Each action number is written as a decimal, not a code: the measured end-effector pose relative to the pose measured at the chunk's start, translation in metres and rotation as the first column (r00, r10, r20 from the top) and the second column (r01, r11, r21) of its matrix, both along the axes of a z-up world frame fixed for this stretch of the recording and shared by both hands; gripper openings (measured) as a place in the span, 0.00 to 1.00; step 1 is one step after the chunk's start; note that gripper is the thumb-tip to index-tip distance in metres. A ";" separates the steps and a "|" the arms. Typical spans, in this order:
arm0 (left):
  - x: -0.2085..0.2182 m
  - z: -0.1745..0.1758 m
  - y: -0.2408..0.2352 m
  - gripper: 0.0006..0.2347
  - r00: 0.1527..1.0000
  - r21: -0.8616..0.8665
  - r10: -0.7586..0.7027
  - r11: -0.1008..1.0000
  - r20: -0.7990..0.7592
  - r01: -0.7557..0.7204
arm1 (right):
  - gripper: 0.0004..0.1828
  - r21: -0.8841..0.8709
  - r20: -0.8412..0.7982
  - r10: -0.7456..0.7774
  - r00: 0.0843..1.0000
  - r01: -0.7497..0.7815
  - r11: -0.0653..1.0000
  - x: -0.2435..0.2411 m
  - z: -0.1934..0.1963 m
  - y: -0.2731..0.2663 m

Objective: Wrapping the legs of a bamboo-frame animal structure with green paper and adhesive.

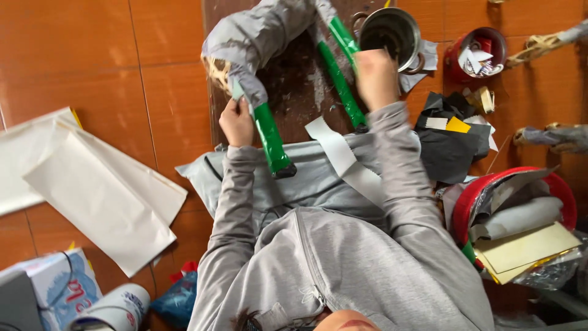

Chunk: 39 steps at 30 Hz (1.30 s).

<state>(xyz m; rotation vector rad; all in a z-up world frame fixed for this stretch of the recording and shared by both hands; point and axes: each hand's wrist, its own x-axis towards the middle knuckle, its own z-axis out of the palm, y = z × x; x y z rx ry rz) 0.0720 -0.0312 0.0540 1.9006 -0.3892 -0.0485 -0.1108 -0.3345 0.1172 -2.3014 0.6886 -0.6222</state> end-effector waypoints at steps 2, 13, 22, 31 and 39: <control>0.002 -0.001 0.002 0.08 0.999 0.039 -0.013 0.999 0.039 0.011 | 0.07 -0.182 -0.049 -0.137 0.989 0.127 0.975 -0.031 -0.017 -0.046; 0.014 -0.011 -0.006 0.17 0.995 0.105 -0.032 0.994 0.093 0.022 | 0.13 -0.274 -0.562 -0.434 0.705 0.336 0.901 -0.084 -0.096 -0.105; 0.014 -0.031 -0.017 0.11 0.984 0.132 -0.041 0.991 0.175 0.018 | 0.14 -0.169 -0.274 -0.248 0.929 0.207 0.964 -0.095 -0.010 -0.052; 0.018 -0.037 -0.014 0.15 1.000 0.026 0.012 1.000 -0.022 -0.011 | 0.14 0.438 -0.135 -0.144 0.980 0.190 0.879 -0.085 -0.104 -0.097; 0.029 -0.088 0.007 0.17 0.887 -0.575 -0.224 0.816 -0.403 -0.055 | 0.14 0.707 0.041 0.010 0.999 -0.036 0.706 -0.056 0.035 -0.004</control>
